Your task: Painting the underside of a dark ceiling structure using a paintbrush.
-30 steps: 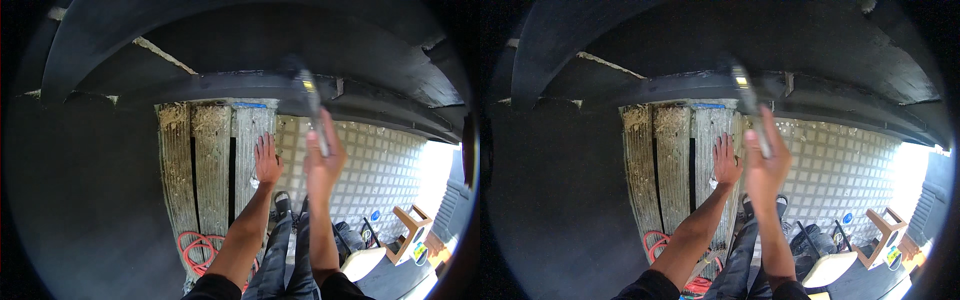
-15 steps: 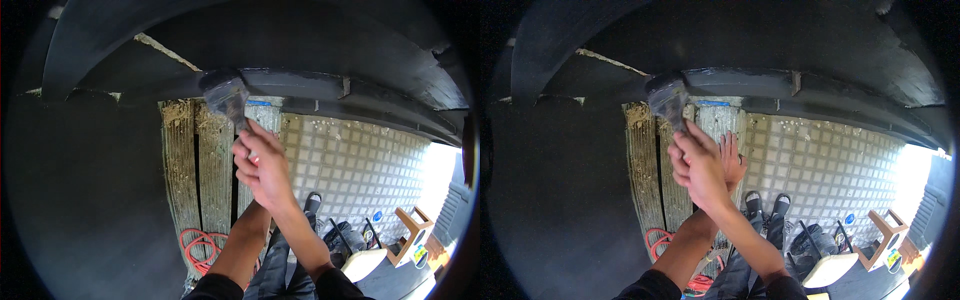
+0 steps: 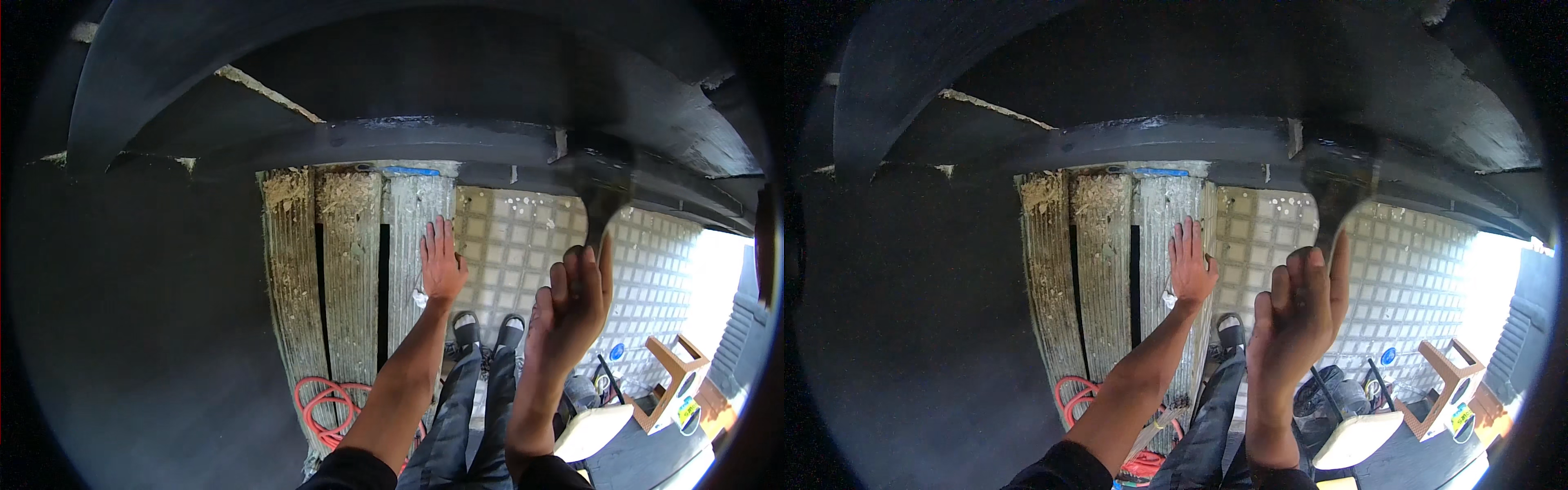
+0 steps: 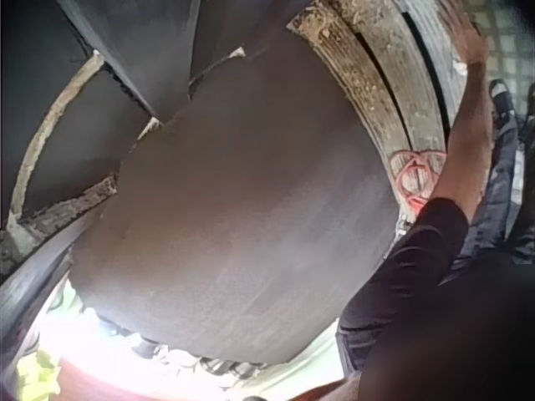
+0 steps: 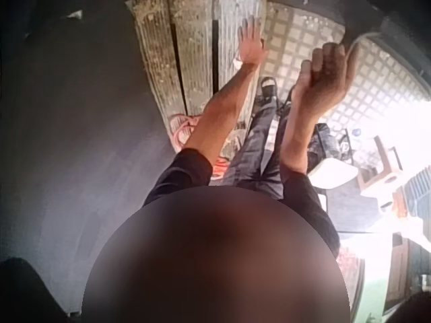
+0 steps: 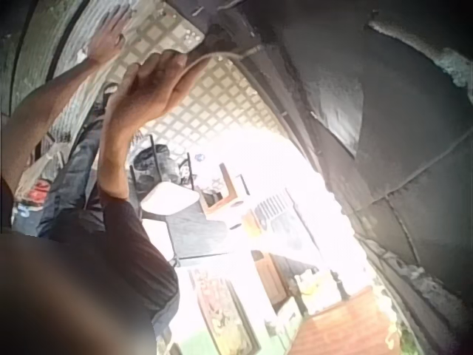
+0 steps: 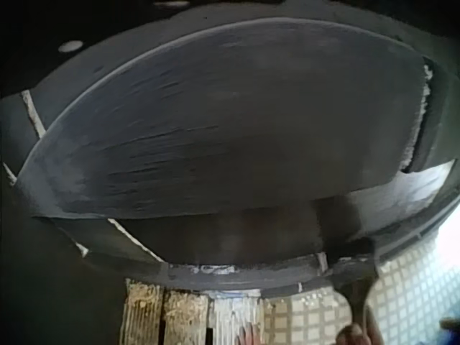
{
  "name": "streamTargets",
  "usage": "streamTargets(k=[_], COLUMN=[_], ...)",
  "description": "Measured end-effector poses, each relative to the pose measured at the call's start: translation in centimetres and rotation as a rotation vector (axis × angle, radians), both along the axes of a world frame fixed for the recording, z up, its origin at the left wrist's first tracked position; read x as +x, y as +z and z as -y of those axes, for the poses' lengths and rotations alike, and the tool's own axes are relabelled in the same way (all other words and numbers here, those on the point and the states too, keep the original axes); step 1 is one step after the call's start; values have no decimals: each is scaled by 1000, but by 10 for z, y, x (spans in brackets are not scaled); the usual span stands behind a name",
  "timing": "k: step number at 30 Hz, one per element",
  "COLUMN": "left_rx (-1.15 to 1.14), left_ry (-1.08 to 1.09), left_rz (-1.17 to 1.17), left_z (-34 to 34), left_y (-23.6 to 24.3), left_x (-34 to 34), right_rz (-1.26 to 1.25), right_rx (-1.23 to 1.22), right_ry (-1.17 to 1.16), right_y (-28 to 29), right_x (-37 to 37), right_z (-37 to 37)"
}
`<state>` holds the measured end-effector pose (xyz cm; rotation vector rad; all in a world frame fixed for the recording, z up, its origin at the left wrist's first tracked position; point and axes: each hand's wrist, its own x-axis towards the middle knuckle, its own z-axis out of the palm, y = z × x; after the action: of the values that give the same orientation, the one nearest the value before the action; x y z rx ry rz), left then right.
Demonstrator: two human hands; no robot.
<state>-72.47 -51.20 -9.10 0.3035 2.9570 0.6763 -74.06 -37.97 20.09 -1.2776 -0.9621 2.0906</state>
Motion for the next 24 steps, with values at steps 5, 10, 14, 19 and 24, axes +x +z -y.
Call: streamTargets(k=[5, 10, 14, 19, 24], left_rx=[-20, 65, 19, -17, -1535], left_ry=[3, 31, -7, -6, -243], left_rz=[-21, -1, -57, -39, -431], left_z=[3, -14, -6, 2, -3], left_y=[-3, 13, -1, -2, 2], left_x=[0, 1, -1, -1, 6], right_rz=[-143, 37, -209, -408, -345], right_rx=[419, 1086, 947, 754, 698], right_ry=[21, 231, 447, 921, 739], right_y=[-39, -65, -68, -60, -66], right_x=[-18, -56, -52, -47, -49], right_z=[34, 95, 148, 155, 111])
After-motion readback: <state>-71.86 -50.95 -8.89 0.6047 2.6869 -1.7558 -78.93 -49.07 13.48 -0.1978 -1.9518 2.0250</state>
